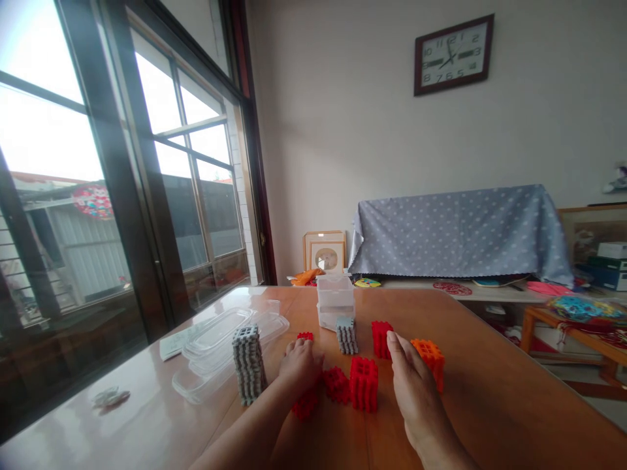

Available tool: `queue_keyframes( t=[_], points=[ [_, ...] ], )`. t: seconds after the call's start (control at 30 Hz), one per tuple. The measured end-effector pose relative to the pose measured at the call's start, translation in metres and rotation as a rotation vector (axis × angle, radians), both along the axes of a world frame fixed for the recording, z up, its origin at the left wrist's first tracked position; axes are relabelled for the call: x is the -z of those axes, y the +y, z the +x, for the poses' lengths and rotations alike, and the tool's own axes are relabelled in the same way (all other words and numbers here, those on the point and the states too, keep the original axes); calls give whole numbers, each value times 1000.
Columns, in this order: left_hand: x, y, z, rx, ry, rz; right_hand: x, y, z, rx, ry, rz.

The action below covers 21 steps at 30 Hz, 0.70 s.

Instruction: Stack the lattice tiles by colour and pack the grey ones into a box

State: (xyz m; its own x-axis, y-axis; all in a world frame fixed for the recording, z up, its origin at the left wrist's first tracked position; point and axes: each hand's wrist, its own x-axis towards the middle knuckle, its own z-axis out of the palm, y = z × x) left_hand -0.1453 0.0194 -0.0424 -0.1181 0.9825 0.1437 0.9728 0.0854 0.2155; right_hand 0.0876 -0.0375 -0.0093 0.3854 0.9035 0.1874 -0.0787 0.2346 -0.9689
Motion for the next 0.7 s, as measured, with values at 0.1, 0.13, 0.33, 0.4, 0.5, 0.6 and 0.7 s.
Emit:
queue_keyframes(
  t=[0.1,0.13,0.33,0.4,0.5,0.6,0.7],
  points=[
    [1,14,-4,-5,1,-5,-2,-2,1,-16,7,-8],
    [2,16,-5,-5,4,-13,-2,-2,1,-19,11,-13],
    [3,19,-13,20,33,-38,-4,-2,2,-24,32,-17],
    [2,17,-14,23,33,-33,-6,-3,1,-36,42,-29],
    [-1,16,-13,-2,23,-26,-7,-5,1,-39,50,-38],
    [-3,15,-11,-41,4,-19,-8,-6,1,-30,38,-31],
    [-4,16,-10,-64,-21,-17,-8,-6,1,-34,39,-28]
  ],
)
